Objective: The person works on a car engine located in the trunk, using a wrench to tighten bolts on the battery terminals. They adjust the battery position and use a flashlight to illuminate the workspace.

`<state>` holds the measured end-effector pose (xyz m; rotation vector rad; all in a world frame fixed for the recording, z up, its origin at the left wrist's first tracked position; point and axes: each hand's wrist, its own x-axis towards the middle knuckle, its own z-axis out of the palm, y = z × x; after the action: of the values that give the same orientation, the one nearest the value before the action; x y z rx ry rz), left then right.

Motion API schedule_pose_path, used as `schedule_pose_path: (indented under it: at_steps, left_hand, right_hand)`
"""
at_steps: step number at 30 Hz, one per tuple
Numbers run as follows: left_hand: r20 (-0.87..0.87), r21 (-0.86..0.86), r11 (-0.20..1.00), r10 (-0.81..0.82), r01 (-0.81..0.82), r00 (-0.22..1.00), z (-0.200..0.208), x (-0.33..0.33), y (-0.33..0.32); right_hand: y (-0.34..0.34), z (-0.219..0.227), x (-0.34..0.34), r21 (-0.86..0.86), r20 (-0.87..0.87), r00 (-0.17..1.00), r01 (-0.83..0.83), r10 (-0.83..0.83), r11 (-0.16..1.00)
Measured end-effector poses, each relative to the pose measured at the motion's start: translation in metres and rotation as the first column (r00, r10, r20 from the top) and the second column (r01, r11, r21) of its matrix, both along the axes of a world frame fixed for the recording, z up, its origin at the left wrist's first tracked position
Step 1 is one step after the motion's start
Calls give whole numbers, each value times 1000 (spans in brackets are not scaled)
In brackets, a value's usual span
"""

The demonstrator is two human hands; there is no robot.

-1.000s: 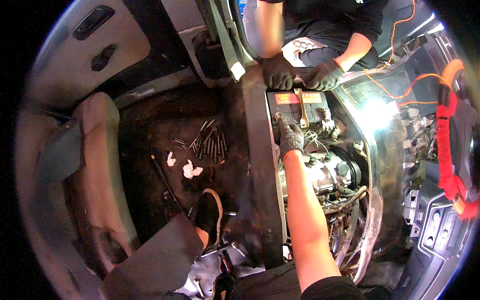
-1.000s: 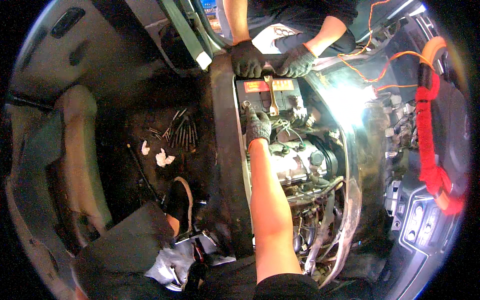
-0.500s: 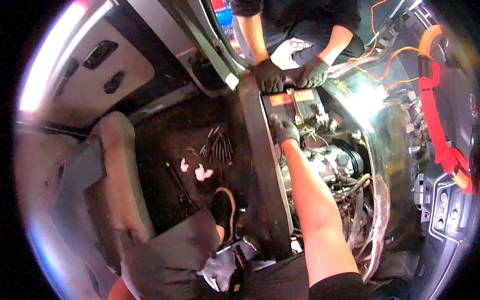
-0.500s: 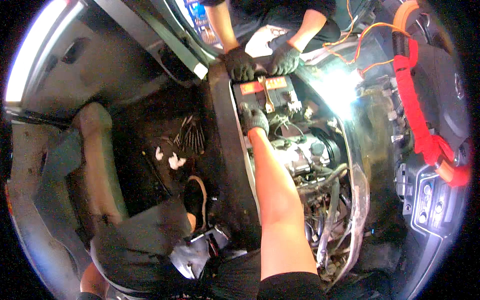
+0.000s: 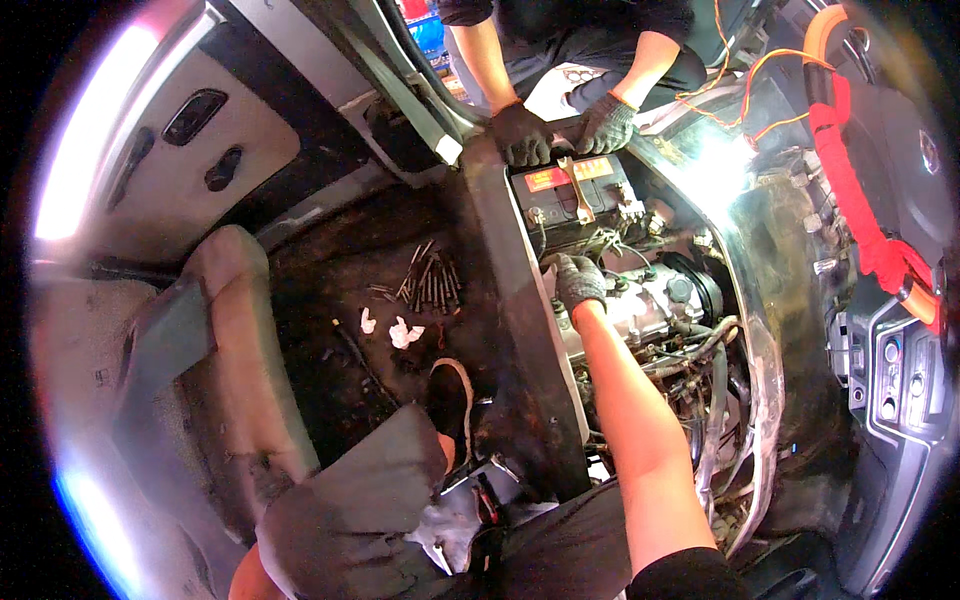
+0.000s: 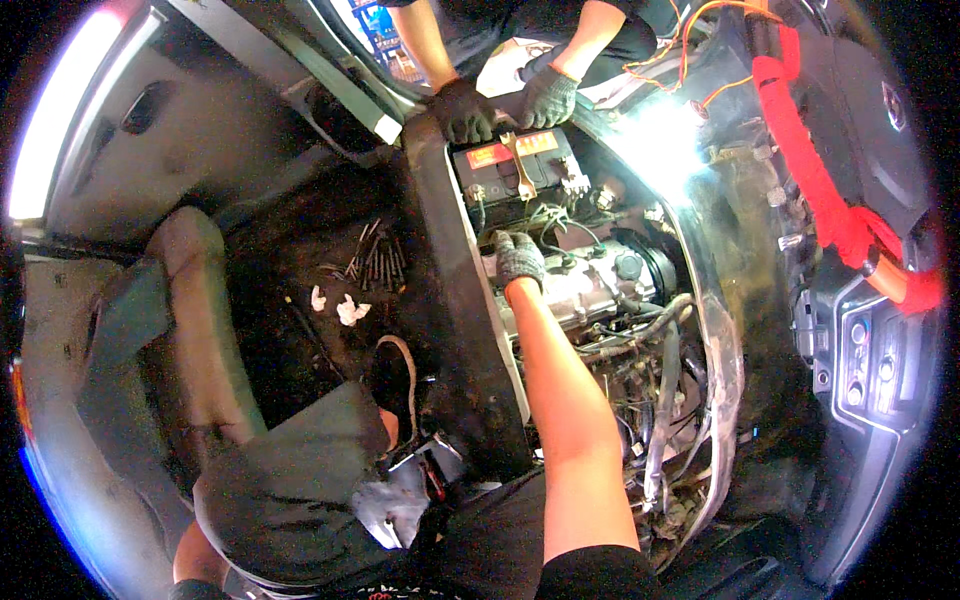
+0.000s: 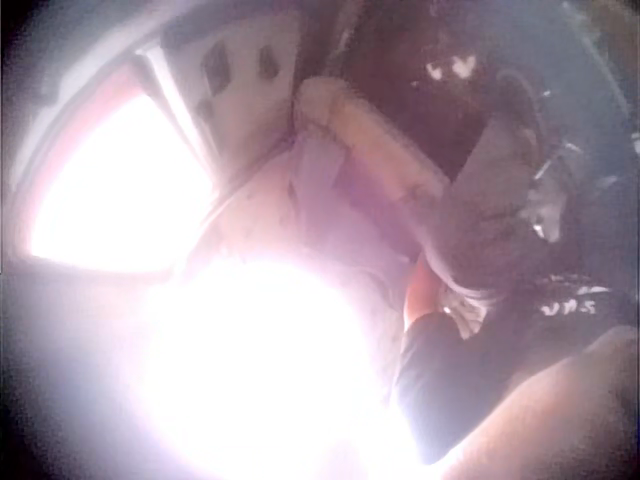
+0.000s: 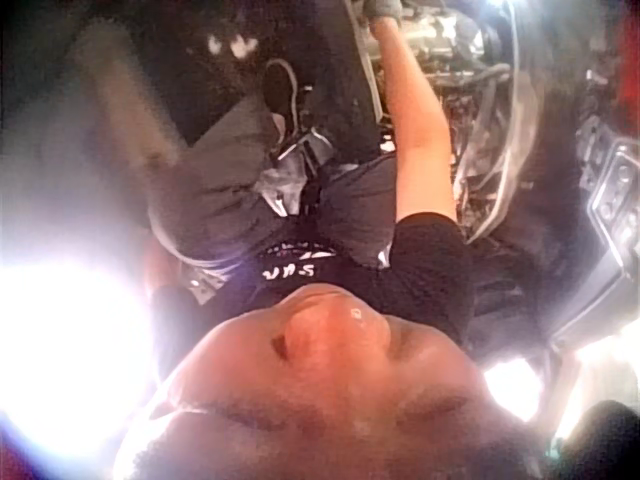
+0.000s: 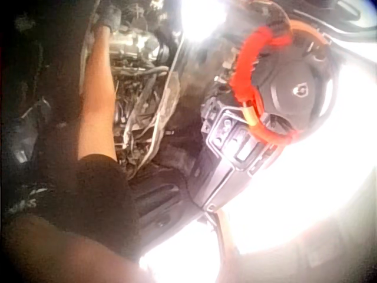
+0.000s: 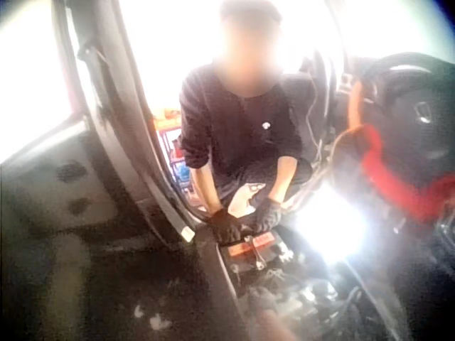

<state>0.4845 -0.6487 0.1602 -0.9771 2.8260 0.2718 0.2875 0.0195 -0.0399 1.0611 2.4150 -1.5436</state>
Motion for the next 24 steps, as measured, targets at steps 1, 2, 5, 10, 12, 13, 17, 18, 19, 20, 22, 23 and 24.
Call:
schedule_pose_path:
  at_steps: [1,2,5,10,12,13,17,18,19,20,22,23,24]
  left_hand:
    - [-6,-7,1000,3,-3,1000,4,1,0]
    - [1,-12,1000,10,-10,1000,6,3,-2]
    - [9,-7,1000,3,-3,1000,4,-1,3]
    - [28,-18,999,35,-34,999,10,4,2]
    - [46,-10,1000,29,-29,999,10,2,7]
    - [55,7,1000,12,-13,998,7,-6,13]
    - [34,-6,999,38,-38,999,24,6,1]
    - [29,-5,999,37,-37,999,28,9,-1]
    - [32,-13,999,52,-51,998,33,18,-4]
    - [21,-16,999,49,-49,999,36,20,-8]
    - [40,-26,999,32,-31,999,43,27,-8]
    - [42,-24,1000,13,-12,999,40,26,-6]
    - [75,-16,1000,9,-8,997,45,28,-6]
  right_hand:
    - [-9,12,-4,-21,-30,999,32,-32,999]
    - [-19,34,-8,7,-95,995,19,-18,1000]
    - [-22,57,-41,159,-10,1000,0,2,987]
    - [-26,51,-69,5,141,989,-40,39,999]
    - [-1,36,-82,39,236,967,-112,100,993]
    - [18,21,-87,91,334,933,-169,130,981]
    - [1,44,-75,-136,285,954,-58,95,989]
    - [-2,45,-64,-39,195,979,-44,50,998]
    - [-12,51,-53,51,109,994,-31,25,998]
    - [-21,57,-30,-94,-121,986,104,-115,990]
    - [-48,83,44,-504,-270,899,173,-344,846]
    - [-59,107,76,-402,-233,958,61,-166,914]
    - [-83,122,122,-420,-122,991,-8,-47,907]
